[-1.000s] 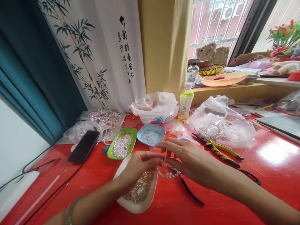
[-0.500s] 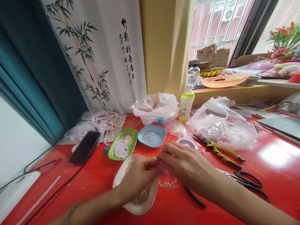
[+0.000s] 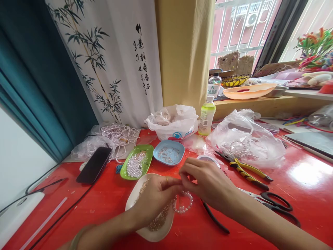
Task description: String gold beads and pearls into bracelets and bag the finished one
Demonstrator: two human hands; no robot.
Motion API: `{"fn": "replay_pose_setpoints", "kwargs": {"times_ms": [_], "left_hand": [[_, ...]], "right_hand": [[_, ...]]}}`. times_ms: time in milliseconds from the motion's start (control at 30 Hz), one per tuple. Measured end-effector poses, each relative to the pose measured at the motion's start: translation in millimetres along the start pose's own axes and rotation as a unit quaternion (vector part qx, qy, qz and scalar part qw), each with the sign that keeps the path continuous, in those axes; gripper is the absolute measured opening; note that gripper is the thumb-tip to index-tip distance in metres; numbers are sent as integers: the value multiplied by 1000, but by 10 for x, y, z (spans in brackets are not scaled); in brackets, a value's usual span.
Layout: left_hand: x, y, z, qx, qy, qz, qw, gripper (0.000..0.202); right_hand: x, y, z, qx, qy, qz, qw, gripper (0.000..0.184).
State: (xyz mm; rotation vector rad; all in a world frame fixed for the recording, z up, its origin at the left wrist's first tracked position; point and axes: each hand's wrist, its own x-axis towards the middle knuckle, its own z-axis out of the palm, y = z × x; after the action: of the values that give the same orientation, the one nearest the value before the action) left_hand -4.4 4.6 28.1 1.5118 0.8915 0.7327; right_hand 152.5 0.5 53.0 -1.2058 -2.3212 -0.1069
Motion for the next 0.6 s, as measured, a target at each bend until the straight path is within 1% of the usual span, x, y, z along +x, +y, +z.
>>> {"fn": "replay_pose_setpoints", "kwargs": {"times_ms": [100, 167, 200, 233, 333, 400, 467, 533, 600], "left_hand": [[-5, 5, -16, 4, 17, -8, 1000, 24], [-20, 16, -20, 7, 28, 0, 1000, 23], [-29, 25, -20, 5, 34, 5, 999, 23], [-37, 34, -20, 0, 38, 8, 999, 22], [-54, 59, -17, 2, 24, 13, 1000, 19], [-55, 68, -14, 16, 4, 12, 1000, 17], [-49, 71, -14, 25, -16, 6, 1000, 17], [-36, 74, -22, 26, -29, 3, 999, 17], [-20, 81, -37, 22, -34, 8, 999, 16]], "right_hand": [[43, 55, 11, 14, 8, 84, 996, 17], [70, 194, 6, 2, 34, 141, 989, 16], [84, 299, -4, 8, 34, 176, 984, 14], [100, 425, -18, 26, 41, 225, 973, 14], [202, 855, -106, 30, 64, 277, 958, 18], [356, 1107, -201, 33, 84, 296, 951, 21], [598, 1277, -306, 38, 110, 302, 946, 21], [906, 1357, -384, 43, 147, 293, 944, 25], [1225, 1377, -399, 58, 168, 272, 946, 30]]}}
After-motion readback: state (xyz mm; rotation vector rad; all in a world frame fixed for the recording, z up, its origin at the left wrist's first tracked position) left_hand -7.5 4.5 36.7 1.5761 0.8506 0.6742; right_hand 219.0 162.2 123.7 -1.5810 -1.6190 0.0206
